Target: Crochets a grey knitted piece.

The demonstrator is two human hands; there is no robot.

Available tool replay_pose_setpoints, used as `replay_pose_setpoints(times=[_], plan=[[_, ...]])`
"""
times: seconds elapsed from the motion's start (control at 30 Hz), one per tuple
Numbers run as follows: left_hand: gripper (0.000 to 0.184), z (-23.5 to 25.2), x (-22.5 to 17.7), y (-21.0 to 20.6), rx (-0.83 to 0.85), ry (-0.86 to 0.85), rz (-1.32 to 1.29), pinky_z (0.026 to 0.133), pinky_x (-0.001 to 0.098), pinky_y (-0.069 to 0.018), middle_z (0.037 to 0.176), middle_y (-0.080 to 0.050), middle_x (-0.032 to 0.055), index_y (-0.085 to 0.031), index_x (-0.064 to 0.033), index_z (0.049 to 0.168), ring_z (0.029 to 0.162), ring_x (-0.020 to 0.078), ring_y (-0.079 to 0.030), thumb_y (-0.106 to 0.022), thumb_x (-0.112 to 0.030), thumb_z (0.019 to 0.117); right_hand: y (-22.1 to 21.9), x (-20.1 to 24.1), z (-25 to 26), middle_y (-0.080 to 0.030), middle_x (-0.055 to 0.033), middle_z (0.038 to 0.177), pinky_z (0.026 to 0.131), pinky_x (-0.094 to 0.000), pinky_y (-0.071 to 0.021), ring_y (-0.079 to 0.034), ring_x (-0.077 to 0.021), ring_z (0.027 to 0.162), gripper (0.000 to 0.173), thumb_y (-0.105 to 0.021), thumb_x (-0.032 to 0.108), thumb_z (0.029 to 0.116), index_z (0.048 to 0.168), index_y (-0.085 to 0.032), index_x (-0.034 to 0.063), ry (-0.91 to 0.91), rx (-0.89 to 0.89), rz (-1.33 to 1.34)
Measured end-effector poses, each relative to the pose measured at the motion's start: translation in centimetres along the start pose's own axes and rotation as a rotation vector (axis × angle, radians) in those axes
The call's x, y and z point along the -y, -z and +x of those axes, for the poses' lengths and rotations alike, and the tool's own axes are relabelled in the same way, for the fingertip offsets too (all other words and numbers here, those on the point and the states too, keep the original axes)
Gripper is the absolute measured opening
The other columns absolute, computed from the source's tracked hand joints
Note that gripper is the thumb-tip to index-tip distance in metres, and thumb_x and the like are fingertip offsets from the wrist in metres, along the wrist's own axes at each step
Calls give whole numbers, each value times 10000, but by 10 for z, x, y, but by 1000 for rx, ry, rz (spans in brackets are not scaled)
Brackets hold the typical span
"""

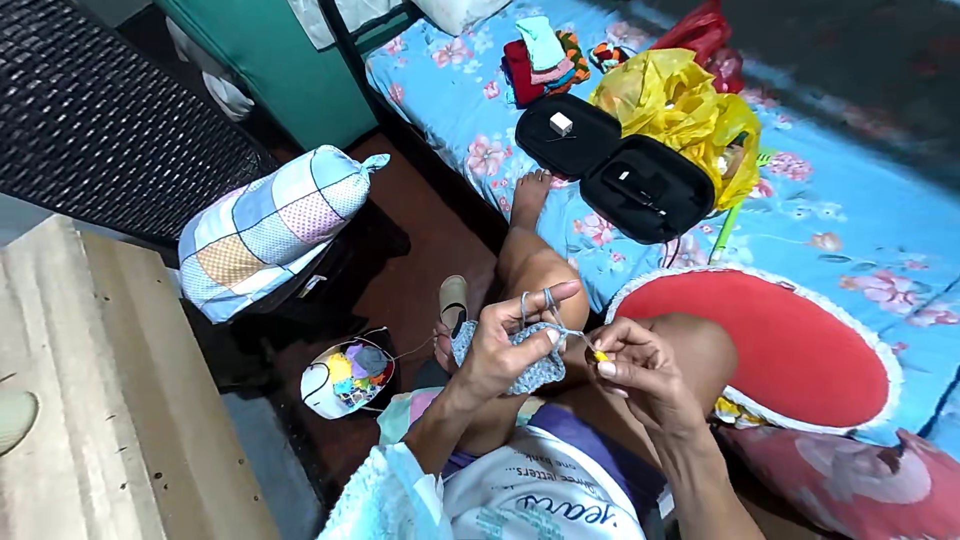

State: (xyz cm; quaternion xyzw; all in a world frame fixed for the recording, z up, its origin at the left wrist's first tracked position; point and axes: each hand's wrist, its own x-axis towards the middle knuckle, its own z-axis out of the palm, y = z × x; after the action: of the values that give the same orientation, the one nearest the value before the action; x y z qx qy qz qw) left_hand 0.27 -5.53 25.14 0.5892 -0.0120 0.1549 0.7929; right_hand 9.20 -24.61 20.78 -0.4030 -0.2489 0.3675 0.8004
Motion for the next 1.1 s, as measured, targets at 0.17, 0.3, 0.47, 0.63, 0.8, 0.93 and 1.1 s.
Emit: replay_pose_setpoints(times=[0.17, 0.3, 0.47, 0.63, 0.8, 0.93, 1.1], plan=[[407, -3, 5, -13, -146, -106, 302, 818, 213, -571, 960, -729, 43, -596, 140, 1295, 837, 22, -666, -578, 69, 895, -11, 2, 0, -706, 27, 874, 508, -114, -437, -544, 43, 586, 155, -722, 73, 883, 1026, -719, 133, 13, -99, -55], [314, -8, 28, -21, -175, -445, 825, 786, 268, -579, 908, -741, 169, -688, 85, 1214, 812, 154, -705, -598, -9, 928, -34, 15, 2, -710, 76, 895, 627, -123, -535, -641, 29, 725, 171, -655, -18, 841, 973, -677, 88, 104, -279, -524], [337, -8, 22, -27, -134, -389, 488, 847, 218, -567, 975, -740, 88, -649, 70, 1268, 881, 41, -680, -617, 7, 938, -27, 11, 9, -710, 18, 879, 487, -123, -424, -533, 40, 565, 161, -710, 57, 875, 1027, -694, 109, 53, -134, -50], [477, -9, -5, -20, -102, -109, 20, 810, 215, -571, 948, -720, -70, -590, 57, 1354, 844, 1, -664, -606, 54, 877, -29, -1, 2, -693, 35, 983, 738, -94, -532, -640, 42, 863, 92, -676, 112, 932, 1023, -666, 99, 465, -237, -709], [401, -6, -11, -4, -34, 62, -240, 675, 179, -547, 846, -725, -59, -730, -47, 1227, 695, -7, -634, -584, 46, 866, -19, 1, -1, -656, -7, 927, 728, -76, -509, -621, 44, 846, 62, -624, 108, 964, 1007, -625, 64, 582, -173, -891], [368, -4, -8, 2, 75, 127, -350, 739, 209, -580, 882, -748, -39, -748, -86, 1208, 756, 19, -683, -614, 33, 886, -12, 2, 0, -696, 96, 1001, 765, -120, -543, -648, 36, 892, 126, -693, 192, 951, 1077, -697, 183, 346, -52, -503], [307, 3, -2, -8, 103, -19, -162, 926, 251, -542, 1193, -666, 18, -721, -30, 1209, 1067, 69, -630, -633, 25, 920, -26, 6, 15, -683, 73, 1194, 847, -181, -582, -676, -11, 994, 319, -734, 152, 923, 1237, -680, 178, 270, 18, -212]])
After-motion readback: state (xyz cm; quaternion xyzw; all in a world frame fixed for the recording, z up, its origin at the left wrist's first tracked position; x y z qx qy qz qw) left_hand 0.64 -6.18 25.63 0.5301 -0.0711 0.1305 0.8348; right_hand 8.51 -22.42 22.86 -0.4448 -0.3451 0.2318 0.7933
